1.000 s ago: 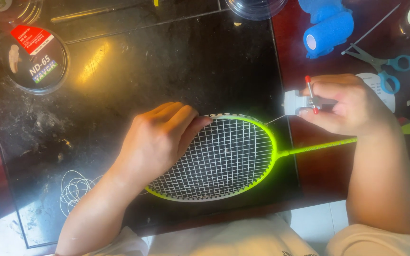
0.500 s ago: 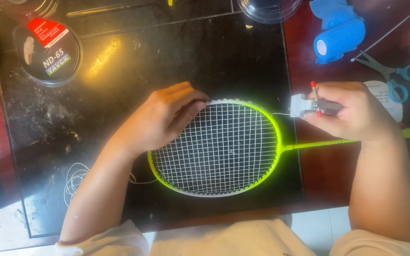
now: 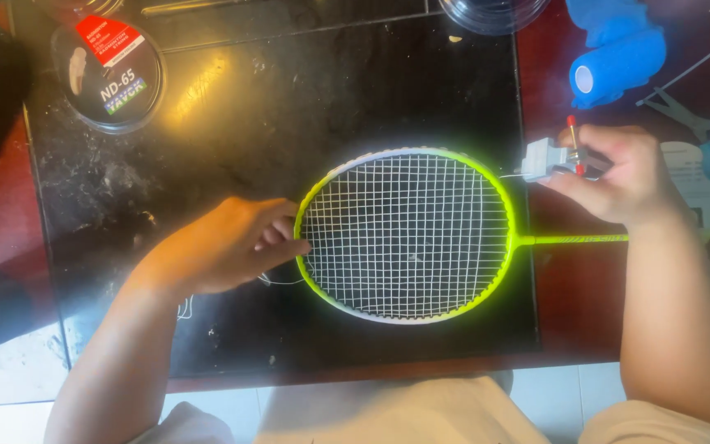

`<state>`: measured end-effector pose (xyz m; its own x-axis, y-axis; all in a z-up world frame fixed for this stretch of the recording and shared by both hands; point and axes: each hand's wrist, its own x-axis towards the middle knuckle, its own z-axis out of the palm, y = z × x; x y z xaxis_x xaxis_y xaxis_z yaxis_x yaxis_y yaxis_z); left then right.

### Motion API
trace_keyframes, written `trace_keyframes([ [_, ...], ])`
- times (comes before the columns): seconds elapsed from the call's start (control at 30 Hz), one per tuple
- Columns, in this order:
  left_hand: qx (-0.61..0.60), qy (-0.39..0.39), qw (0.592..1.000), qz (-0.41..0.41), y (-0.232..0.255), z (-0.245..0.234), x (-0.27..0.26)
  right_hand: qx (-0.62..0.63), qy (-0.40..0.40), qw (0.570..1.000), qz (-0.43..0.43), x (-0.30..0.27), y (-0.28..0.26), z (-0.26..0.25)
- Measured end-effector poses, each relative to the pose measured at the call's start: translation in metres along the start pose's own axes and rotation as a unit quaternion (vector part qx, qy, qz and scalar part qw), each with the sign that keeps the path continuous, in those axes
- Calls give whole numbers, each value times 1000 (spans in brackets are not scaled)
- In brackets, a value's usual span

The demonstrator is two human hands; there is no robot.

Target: The person strings a badminton racket by hand, threading a string through the frame's grommets and securing it with a metal clamp. They pull the string tight and move the clamp to maintain tension while continuing the process around the racket head.

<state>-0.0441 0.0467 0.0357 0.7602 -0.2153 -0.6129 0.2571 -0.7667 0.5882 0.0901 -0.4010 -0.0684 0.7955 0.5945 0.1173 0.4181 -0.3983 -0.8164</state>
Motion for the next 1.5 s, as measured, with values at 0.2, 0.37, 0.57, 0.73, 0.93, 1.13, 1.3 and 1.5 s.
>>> trace_keyframes([
  [0.2, -77, 24, 993, -82, 3, 28, -22, -14, 5, 1000, -16, -2, 8, 0],
  [0.37, -35, 120, 992, 26, -23, 69, -33, -19, 13, 1000, -6, -5, 14, 0],
  [0.57, -69, 219, 973, 41, -29, 92, -39, 51, 52, 997, 32, -2, -2, 2],
  [0.73, -123, 292, 947, 54, -45, 114, -37, 89, 55, 994, 37, 0, -5, 1],
  [0.93, -95, 303, 941, 120, -49, 113, -39, 121, 55, 991, 26, 3, -11, 1],
  [1.13, -17, 320, 930, 181, -50, 104, -40, 88, 59, 993, 51, -4, 4, -1],
  [1.3, 12, 263, 949, 174, -53, 87, -34, 132, 47, 989, 38, -7, 17, -3],
  [1.5, -19, 252, 948, 192, -57, 82, -29, -32, 50, 998, 11, -5, 6, -5],
])
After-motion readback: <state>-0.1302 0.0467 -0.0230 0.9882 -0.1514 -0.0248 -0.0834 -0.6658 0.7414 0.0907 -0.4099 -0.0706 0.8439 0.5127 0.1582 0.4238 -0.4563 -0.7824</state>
